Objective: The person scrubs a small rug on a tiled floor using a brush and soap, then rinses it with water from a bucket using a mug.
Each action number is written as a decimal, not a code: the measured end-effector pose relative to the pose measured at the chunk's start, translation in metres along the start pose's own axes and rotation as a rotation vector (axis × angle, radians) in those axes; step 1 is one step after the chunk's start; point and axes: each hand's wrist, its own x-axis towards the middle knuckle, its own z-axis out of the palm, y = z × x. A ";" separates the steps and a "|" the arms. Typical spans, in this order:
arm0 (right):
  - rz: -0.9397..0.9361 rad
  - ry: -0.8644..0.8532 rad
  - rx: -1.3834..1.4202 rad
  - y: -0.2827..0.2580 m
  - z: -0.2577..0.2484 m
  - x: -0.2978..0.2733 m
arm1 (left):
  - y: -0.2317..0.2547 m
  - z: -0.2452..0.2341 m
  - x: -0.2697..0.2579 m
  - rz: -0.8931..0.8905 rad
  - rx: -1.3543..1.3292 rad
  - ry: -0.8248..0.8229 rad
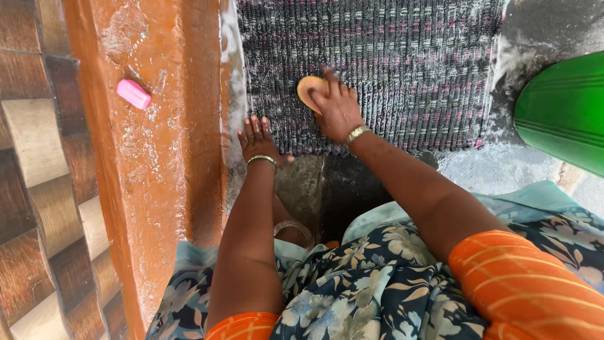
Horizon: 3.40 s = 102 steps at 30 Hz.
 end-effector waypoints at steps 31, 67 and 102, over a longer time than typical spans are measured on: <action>-0.004 -0.428 0.338 0.003 0.013 -0.088 | 0.021 0.047 0.061 -0.071 -0.150 0.157; -0.211 0.006 -0.009 -0.017 0.019 -0.104 | 0.019 0.033 0.045 -0.049 -0.176 0.124; 0.375 0.416 -0.026 0.303 0.046 -0.072 | 0.011 0.033 0.028 -0.003 -0.296 0.169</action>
